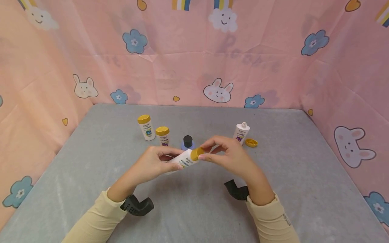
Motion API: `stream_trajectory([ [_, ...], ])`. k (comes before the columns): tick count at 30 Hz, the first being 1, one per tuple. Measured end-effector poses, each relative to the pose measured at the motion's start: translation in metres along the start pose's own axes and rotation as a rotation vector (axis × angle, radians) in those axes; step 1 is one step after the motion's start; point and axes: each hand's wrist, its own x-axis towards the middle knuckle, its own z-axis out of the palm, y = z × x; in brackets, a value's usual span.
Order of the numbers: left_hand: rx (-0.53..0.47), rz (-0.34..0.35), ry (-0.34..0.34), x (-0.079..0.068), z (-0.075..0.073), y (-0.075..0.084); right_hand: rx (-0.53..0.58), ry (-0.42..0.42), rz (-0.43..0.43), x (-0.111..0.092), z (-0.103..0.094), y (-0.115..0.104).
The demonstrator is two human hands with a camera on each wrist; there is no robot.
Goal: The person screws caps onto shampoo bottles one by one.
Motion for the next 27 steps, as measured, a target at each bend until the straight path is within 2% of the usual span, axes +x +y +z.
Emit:
stream_trajectory([
  [7,0.015,0.008,-0.001,-0.0004,0.001,0.0018,-0.057,0.005,0.109,0.0002,0.0026,-0.0046],
  [19,0.044,0.021,0.003,0.0002,0.0028,0.0017,-0.113,0.015,0.107,0.0017,0.0063,-0.0035],
  [27,0.039,0.017,-0.006,0.0007,0.0042,0.0005,-0.054,0.003,0.174,0.0019,0.007,-0.0066],
])
